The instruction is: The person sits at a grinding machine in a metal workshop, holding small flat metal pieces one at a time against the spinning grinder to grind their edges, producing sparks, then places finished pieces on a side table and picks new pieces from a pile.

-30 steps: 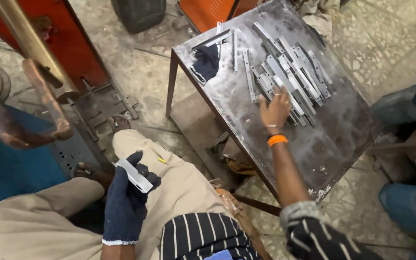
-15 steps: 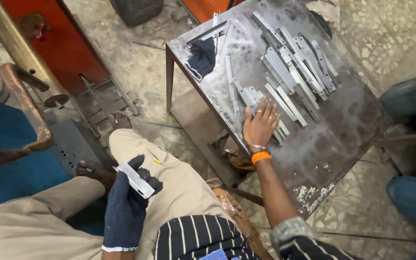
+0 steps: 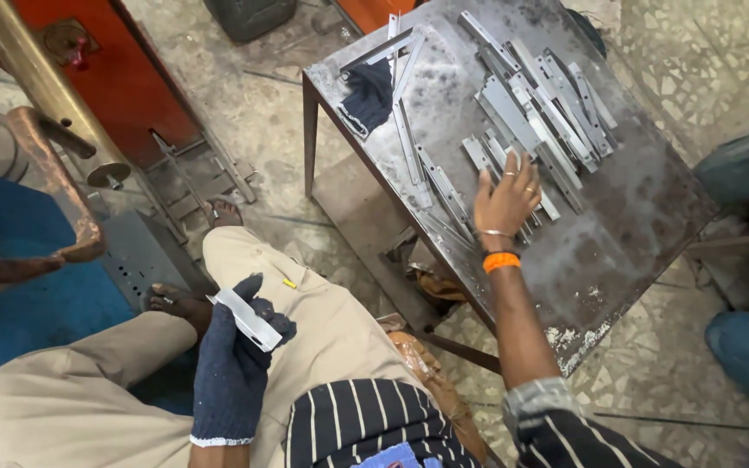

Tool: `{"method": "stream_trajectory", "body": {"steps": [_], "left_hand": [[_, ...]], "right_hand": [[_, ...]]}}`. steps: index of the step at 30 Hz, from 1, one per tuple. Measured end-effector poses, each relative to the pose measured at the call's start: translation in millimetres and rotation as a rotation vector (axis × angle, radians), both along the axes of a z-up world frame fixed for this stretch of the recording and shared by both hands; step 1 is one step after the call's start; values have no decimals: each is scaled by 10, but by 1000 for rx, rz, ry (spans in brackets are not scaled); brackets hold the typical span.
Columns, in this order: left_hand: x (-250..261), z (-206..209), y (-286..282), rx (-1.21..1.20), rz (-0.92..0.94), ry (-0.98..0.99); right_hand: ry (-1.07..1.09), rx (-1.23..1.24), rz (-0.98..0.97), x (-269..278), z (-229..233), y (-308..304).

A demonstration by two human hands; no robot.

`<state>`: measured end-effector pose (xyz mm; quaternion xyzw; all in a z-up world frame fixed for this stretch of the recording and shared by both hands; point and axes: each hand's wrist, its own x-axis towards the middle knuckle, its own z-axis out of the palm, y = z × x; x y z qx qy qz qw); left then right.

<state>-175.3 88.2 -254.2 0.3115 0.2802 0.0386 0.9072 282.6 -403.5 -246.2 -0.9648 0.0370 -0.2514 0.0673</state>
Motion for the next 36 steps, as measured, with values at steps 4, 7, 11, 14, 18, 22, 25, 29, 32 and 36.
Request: {"method": "stream_trajectory", "body": {"steps": [4, 7, 11, 14, 18, 22, 25, 29, 32, 36], "left_hand": [[129, -176, -60, -2, 0, 4], [228, -222, -57, -1, -2, 10], [294, -200, 24, 8, 1, 17], [412, -241, 12, 9, 2, 11], [1409, 1122, -599, 15, 34, 17], [1569, 1441, -842, 13, 36, 29], [1571, 1470, -910, 16, 32, 33], [1631, 1436, -976, 23, 31, 34], [1653, 1391, -1033, 27, 29, 40], [1706, 1314, -1111, 33, 34, 37]], "right_hand": [[235, 252, 145, -328, 189, 168], [296, 161, 231, -447, 246, 365], [413, 148, 109, -191, 126, 252], [431, 153, 115, -55, 270, 114], [176, 316, 302, -82, 442, -85], [-25, 192, 195, -296, 717, 53], [191, 486, -2, -409, 638, 127], [430, 362, 140, -714, 582, 314], [455, 260, 163, -907, 257, 228], [392, 418, 126, -994, 238, 334]]}}
